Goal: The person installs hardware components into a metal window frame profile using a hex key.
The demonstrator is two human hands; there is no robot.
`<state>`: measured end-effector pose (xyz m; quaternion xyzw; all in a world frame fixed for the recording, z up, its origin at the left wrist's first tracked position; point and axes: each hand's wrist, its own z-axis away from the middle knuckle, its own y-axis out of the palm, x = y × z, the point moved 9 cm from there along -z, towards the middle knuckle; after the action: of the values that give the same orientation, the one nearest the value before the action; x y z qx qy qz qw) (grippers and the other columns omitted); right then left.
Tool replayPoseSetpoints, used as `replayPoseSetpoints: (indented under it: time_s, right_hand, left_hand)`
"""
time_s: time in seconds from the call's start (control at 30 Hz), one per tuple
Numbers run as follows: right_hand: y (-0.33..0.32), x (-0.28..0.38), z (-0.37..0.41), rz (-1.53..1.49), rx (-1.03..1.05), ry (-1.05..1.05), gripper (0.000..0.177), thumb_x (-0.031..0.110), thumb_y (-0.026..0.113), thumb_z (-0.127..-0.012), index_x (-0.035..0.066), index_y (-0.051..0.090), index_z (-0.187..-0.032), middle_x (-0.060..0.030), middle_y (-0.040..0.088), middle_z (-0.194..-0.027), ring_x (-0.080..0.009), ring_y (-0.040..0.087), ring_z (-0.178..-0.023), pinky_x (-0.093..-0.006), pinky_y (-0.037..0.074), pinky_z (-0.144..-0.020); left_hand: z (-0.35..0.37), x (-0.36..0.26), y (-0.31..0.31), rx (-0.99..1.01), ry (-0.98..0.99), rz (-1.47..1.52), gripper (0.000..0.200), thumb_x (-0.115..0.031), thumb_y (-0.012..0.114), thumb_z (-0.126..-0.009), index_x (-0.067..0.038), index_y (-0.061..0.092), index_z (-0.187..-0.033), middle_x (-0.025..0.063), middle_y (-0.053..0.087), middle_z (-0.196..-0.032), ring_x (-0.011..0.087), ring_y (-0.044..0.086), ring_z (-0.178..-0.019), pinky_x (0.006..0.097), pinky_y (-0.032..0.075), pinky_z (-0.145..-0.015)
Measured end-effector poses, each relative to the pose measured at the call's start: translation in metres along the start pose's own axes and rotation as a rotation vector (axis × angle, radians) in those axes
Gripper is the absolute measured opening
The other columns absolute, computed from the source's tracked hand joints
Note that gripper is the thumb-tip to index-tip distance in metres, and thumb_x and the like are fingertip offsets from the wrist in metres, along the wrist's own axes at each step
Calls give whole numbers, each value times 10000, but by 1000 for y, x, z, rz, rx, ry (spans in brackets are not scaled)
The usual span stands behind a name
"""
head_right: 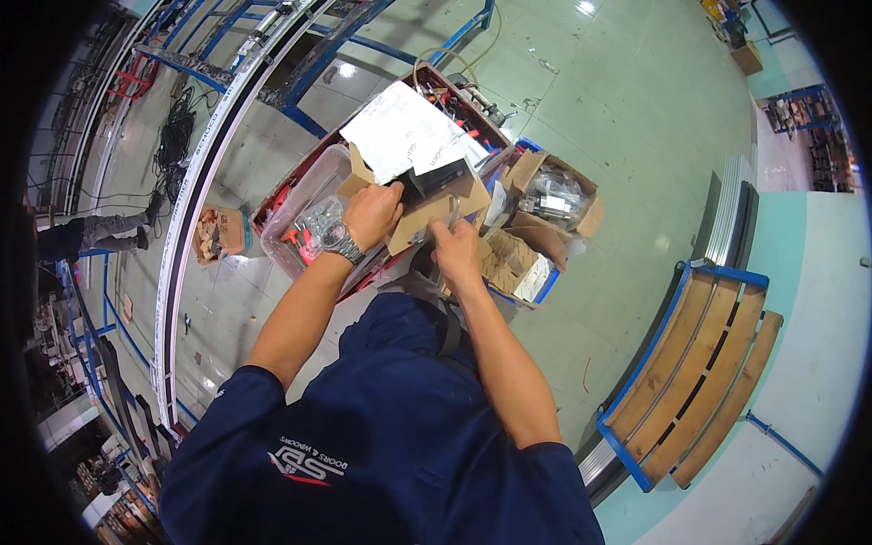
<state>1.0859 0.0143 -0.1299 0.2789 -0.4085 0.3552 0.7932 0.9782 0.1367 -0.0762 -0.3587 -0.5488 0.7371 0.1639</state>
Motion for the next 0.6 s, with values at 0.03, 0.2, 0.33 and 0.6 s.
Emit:
replayPoseSetpoints:
  time_s: [0.03,0.2,0.33,0.6]
  right_hand:
    - [1,2,1,7,-1,3,303,204,684,-916,84,537,-679,20,474,-555,-103,434,-434,-291,383,-429]
    - [4,10,2,56,-19,16,284,215,690,-907,66,564,-700,19,478,-556,-103,438,-437,-289,381,-428]
    - [5,7,-6,66,-14,-50,285,224,685,-906,50,575,-708,13,486,-557,-112,453,-438,-292,380,-424]
    - [12,8,-2,299,20,-165,383,267,654,-883,-79,593,-730,-156,566,-616,-199,538,-608,-406,444,-599]
  left_hand:
    - [-2,-2,-1,4,-9,-28,148,-135,573,-915,7,611,-935,241,685,-763,434,698,-776,536,556,-693]
    - [0,-4,-14,-80,-24,-44,118,-95,588,-881,-56,602,-992,179,685,-777,402,690,-739,508,547,-642]
    - [12,-15,-44,-317,51,40,145,-102,621,-852,-124,650,-992,100,673,-878,351,682,-777,472,537,-631]
    - [-18,-36,-22,-148,-5,-120,136,-128,608,-878,-32,698,-914,265,636,-958,384,688,-828,483,571,-666]
